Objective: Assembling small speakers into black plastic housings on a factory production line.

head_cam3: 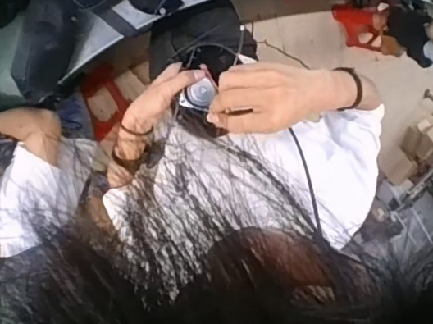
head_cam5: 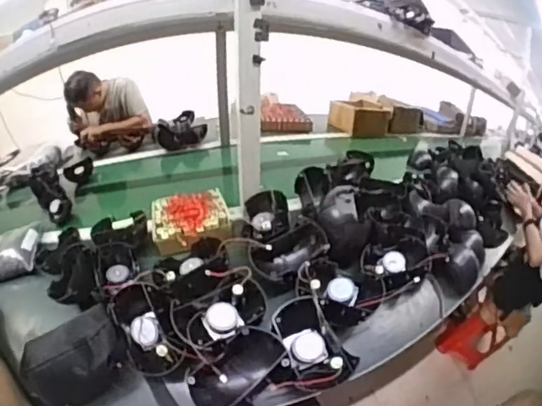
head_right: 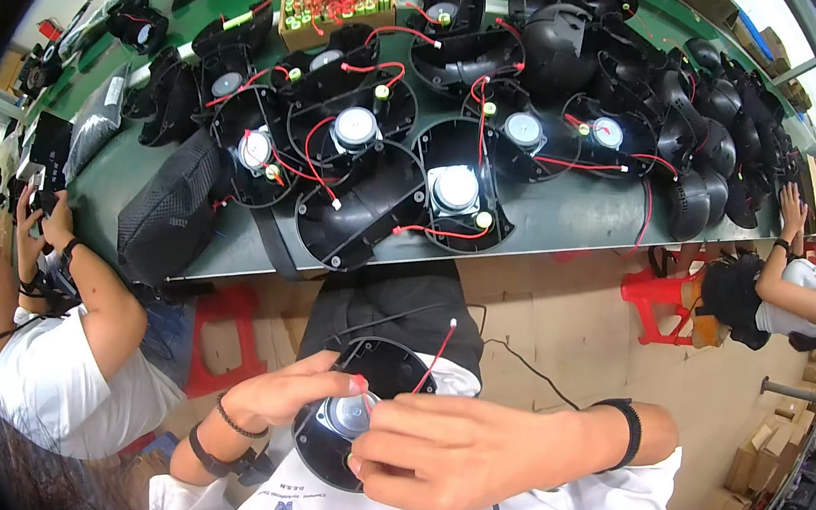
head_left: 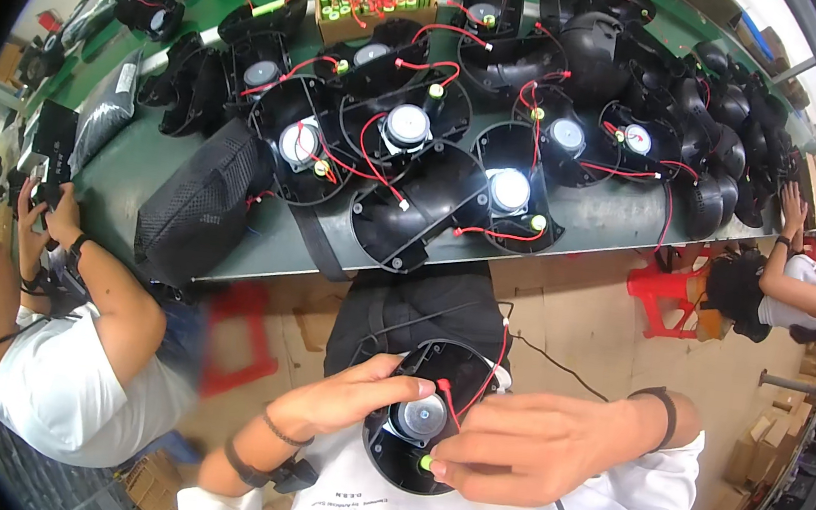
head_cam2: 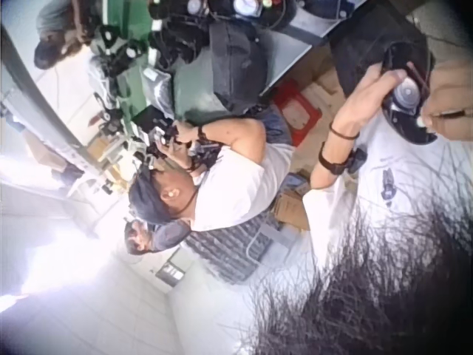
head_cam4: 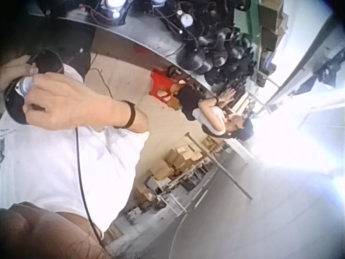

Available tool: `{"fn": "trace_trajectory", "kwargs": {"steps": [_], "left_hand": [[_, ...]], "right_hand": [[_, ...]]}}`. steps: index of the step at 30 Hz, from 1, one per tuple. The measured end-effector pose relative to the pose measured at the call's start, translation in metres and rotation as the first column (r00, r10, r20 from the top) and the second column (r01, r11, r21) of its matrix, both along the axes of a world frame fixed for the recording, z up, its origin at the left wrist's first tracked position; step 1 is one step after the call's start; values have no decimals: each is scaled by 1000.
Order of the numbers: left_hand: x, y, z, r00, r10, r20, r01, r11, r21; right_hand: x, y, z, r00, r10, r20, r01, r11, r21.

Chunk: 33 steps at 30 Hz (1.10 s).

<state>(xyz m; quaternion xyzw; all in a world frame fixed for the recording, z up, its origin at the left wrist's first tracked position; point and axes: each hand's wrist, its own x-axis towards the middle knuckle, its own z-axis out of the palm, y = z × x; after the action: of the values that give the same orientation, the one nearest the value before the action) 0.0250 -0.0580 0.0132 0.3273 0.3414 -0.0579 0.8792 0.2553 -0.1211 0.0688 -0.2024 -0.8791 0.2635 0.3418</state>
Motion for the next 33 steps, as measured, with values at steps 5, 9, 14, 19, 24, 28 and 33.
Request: {"fn": "trace_trajectory", "kwargs": {"steps": [5, 9, 14, 19, 24, 28, 33], "left_hand": [[6, -3, -13, 984, -175, 34, 171, 979, 109], [2, -11, -35, 981, -124, 150, 100, 982, 159], [4, -14, -39, 994, -107, 36, 106, 993, 44], [-10, -19, -50, 996, 76, 56, -69, 990, -121], [-30, -12, -60, 957, 161, 240, -144, 986, -88], [-61, -16, -44, 943, 291, 163, -313, 941, 127], [-71, -20, -8, 782, 618, 80, -593, 698, 401]], "right_hand": [[-4, -21, -17, 997, 26, 69, -20, 996, -88], [-4, -27, -20, 992, 5, 122, 12, 990, -143], [-3, -38, -25, 951, -62, 303, 80, 995, -50], [1, -22, -28, 997, -42, 69, 56, 976, -212], [25, -1, -3, 897, -441, -35, 435, 894, -107], [48, 3, -33, 497, -857, -135, 859, 508, -63], [11, -5, -81, 468, -850, -242, 768, 526, -364]]}}
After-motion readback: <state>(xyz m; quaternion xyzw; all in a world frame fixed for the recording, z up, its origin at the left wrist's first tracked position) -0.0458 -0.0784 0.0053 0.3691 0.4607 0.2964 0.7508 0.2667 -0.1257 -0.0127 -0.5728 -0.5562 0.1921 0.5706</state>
